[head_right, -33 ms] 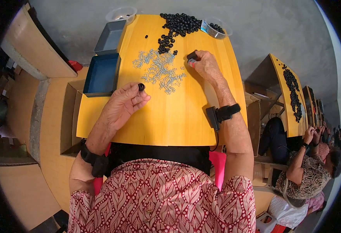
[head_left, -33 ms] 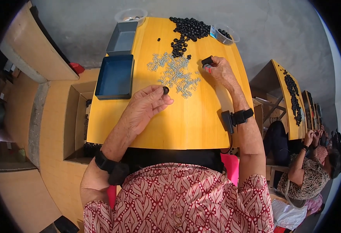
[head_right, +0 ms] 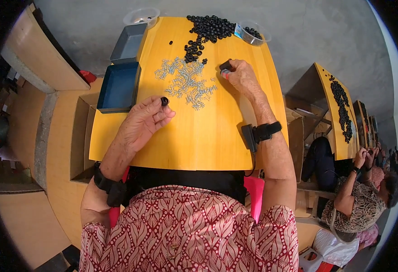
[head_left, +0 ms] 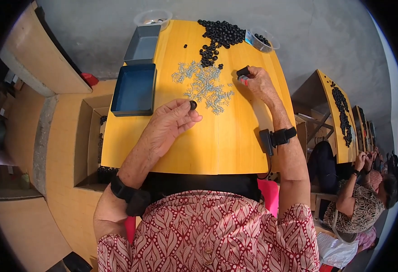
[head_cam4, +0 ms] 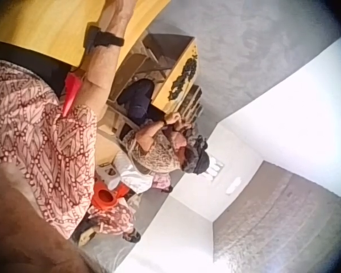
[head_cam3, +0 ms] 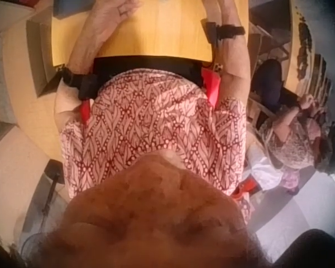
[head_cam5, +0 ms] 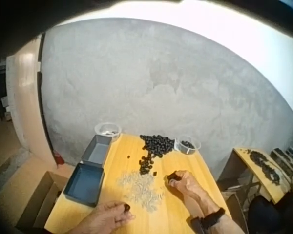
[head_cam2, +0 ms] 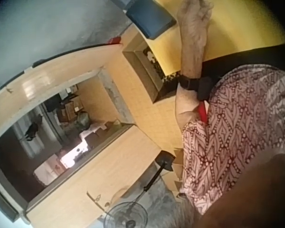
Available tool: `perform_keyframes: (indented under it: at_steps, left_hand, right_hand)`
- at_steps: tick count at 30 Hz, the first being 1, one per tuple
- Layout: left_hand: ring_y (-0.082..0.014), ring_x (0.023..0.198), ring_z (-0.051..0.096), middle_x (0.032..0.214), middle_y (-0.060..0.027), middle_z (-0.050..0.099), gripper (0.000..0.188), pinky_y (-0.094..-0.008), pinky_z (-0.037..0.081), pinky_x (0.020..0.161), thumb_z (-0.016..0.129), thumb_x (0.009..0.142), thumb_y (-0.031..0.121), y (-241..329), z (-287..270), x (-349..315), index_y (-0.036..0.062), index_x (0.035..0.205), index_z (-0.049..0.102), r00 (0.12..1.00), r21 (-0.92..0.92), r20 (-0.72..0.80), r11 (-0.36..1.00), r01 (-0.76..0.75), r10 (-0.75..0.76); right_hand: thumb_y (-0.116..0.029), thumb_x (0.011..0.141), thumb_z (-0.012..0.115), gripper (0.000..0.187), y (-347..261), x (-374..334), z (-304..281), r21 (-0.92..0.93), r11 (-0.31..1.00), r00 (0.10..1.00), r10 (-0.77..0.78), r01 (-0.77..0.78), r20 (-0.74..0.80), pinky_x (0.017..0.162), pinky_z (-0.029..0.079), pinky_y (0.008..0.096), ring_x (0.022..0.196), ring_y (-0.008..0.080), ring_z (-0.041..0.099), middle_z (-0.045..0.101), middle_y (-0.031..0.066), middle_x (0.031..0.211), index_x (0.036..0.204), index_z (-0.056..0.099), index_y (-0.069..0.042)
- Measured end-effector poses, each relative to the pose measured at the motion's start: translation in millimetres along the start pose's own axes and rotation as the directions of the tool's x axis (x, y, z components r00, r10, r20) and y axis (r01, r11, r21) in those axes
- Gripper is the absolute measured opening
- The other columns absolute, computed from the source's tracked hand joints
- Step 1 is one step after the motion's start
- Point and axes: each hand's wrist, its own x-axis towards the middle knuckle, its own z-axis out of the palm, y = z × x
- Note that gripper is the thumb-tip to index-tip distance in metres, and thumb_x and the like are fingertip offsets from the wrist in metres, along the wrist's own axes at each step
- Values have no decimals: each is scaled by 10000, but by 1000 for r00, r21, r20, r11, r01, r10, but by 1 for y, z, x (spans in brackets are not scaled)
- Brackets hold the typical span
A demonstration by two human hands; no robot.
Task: The person assembles black plastic parts by hand.
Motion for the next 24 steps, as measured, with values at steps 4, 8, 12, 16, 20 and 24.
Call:
perform_keyframes:
  at_steps: [4,8,12,16,20,24]
  left_hand:
    - [-157,919,668,907,-26,693,183,-274,487,879,622,933,248,1,-3,1,98,1037,628,1000,3,-1,1000,-12,12]
    - [-158,923,667,908,-28,693,181,-271,489,874,621,934,243,1,-1,1,94,1037,628,1000,17,-19,1000,-9,9]
    - [-157,925,666,907,-35,694,182,-268,493,865,617,936,236,-1,-3,0,85,1037,626,1000,-6,15,1000,-6,6]
    - [-153,919,669,904,-35,696,179,-265,495,864,616,936,236,0,-2,1,87,1036,626,1000,10,8,1000,-17,17]
    - [-151,921,670,903,-31,696,177,-265,494,865,617,937,239,-1,0,1,91,1033,626,1000,-7,12,1000,-6,6]
    - [-148,923,668,903,-25,695,172,-265,492,868,614,938,243,-3,-2,1,97,1029,623,1000,-6,17,1000,4,-4]
  right_hand:
    - [-105,810,689,239,10,-8,-14,15,999,999,38,-38,24,706,493,324,739,200,609,684,146,829,1023,676,2]
    - [-113,802,704,243,30,-2,-14,171,985,998,42,-35,-39,712,493,338,755,226,616,690,152,856,1015,675,1]
    - [-132,788,722,248,30,2,1,-34,986,987,-161,161,3,764,499,364,856,288,619,656,141,934,1000,677,-12]
    - [-85,787,698,191,29,1,5,-204,943,964,-267,262,3,721,473,385,797,327,553,555,151,859,882,587,37]
    - [-96,794,692,191,23,-3,7,-304,895,940,-340,326,6,726,476,396,813,341,552,554,163,870,861,570,36]
    - [-123,810,686,203,23,-2,2,-197,962,981,-193,189,-3,746,497,388,819,316,604,626,176,894,938,617,17]
